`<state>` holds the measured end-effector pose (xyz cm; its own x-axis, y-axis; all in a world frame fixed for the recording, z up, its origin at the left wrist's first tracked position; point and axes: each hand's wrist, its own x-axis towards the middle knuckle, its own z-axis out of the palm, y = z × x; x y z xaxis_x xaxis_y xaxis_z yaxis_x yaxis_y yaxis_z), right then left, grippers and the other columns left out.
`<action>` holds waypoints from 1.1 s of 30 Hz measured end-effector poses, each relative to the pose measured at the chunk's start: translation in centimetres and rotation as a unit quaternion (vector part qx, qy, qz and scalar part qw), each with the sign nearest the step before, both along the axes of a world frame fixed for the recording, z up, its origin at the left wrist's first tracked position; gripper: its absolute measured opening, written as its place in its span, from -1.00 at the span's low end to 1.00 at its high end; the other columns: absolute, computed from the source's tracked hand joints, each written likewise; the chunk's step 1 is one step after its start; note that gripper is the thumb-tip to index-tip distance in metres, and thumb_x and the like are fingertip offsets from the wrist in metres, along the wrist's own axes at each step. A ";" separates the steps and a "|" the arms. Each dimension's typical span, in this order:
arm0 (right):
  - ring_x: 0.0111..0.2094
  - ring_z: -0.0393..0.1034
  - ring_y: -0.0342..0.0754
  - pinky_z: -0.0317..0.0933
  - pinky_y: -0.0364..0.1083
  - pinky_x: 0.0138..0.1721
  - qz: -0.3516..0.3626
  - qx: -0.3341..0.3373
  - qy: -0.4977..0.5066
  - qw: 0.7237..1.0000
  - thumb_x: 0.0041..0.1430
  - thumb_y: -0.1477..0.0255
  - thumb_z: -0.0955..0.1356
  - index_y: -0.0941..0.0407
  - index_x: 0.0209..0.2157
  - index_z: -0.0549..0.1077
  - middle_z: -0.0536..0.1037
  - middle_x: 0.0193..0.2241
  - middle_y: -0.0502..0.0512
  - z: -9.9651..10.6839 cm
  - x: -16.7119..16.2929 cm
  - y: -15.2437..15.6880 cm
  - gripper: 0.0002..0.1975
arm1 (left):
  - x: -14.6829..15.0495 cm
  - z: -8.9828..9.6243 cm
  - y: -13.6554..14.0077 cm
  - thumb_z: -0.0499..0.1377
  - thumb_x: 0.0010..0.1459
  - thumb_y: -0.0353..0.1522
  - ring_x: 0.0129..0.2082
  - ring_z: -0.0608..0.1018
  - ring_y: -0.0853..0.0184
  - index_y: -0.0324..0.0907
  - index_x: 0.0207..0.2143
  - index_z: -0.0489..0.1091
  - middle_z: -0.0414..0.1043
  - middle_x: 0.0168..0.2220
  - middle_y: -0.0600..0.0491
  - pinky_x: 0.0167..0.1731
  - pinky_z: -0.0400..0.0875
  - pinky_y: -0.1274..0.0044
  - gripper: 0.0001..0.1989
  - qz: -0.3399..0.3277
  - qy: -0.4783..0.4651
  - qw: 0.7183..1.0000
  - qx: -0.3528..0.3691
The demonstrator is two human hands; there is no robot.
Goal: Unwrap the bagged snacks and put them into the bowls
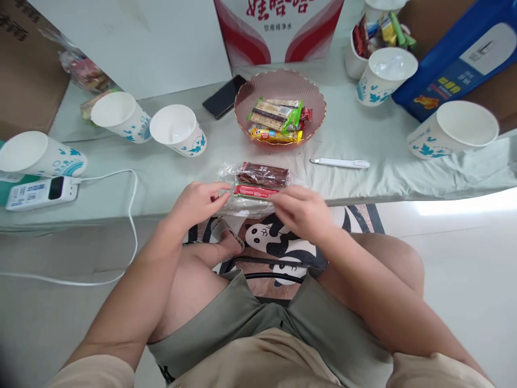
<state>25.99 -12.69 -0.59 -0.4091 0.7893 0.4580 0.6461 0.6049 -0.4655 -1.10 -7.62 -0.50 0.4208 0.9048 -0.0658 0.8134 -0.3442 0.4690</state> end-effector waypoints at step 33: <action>-0.11 0.53 0.19 0.44 0.18 -0.11 -0.107 -0.387 0.265 0.877 -0.13 0.14 0.52 0.07 0.04 0.36 0.60 -0.11 0.18 -0.9 -3.1 4.9 -0.31 | 3.0 1.8 4.4 0.14 0.21 0.03 -0.11 0.66 0.09 -0.07 -0.16 0.33 0.58 -0.08 -0.09 -0.71 0.20 0.69 -0.61 0.170 -0.543 0.749 -0.341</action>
